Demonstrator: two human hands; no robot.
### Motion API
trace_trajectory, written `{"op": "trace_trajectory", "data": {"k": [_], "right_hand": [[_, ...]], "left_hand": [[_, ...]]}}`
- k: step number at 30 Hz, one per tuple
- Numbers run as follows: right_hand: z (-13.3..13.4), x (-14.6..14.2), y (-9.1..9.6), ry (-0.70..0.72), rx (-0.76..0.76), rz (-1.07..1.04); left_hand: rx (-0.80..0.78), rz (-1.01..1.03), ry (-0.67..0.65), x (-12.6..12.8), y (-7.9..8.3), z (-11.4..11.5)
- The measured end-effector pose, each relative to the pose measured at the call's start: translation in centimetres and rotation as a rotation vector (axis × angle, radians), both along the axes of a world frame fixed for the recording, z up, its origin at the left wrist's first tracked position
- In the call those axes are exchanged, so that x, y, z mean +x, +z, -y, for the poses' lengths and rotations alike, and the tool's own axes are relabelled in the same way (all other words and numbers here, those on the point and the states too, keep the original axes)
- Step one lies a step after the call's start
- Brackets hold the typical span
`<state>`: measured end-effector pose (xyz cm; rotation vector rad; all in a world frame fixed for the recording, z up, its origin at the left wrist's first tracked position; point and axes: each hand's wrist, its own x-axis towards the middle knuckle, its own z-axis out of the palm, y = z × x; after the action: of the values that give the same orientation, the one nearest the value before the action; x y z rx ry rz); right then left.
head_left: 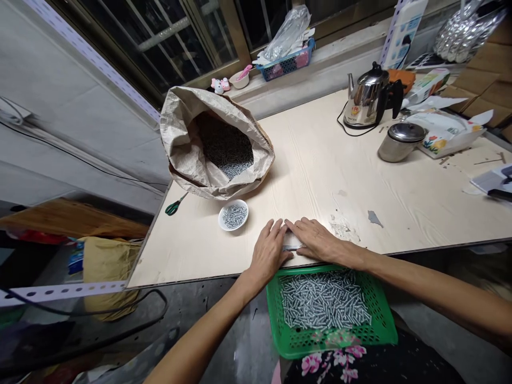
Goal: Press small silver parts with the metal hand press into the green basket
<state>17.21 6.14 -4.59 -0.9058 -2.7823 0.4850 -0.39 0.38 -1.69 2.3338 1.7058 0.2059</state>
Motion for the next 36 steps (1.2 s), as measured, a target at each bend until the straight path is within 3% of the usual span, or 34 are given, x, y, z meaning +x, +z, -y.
{"op": "trace_trajectory", "data": {"k": [3,6,15,20,24,26,29,33,36], "right_hand": [[-0.1,0.2,-0.1,-0.068,0.013,0.025],[-0.4,0.4,0.2,-0.119,0.028,0.098],[-1.8,-0.8,-1.0,-0.021,0.085,0.087],[-1.9,0.6,-0.1,0.012,0.124,-0.040],[-1.0,1.8,0.2,0.005,0.122,-0.132],[-0.5,1.6,-0.2,-0.014,0.107,-0.126],[-0.1,0.6,-1.2,-0.046,0.116,-0.089],[-0.1,-0.7,-2.6,-0.088,0.191,-0.061],[-0.7,-0.9,-3.2,-0.074,0.234,-0.087]], "left_hand": [[-0.098,-0.082,-0.139,0.5,-0.4,-1.9],[-0.138,-0.139,-0.148,0.6,-0.4,-2.8],[-0.139,-0.120,0.066,1.6,-0.9,-2.8],[-0.018,-0.007,0.125,0.1,-1.0,-2.5],[0.112,0.135,0.416,-2.3,-0.5,-0.7],[0.045,0.084,0.562,-3.1,-0.3,0.2],[-0.186,0.016,0.645,-3.1,0.0,0.9],[-0.429,0.017,0.672,-2.4,0.6,0.3],[-0.504,-0.077,0.609,-2.5,1.2,-0.8]]}}
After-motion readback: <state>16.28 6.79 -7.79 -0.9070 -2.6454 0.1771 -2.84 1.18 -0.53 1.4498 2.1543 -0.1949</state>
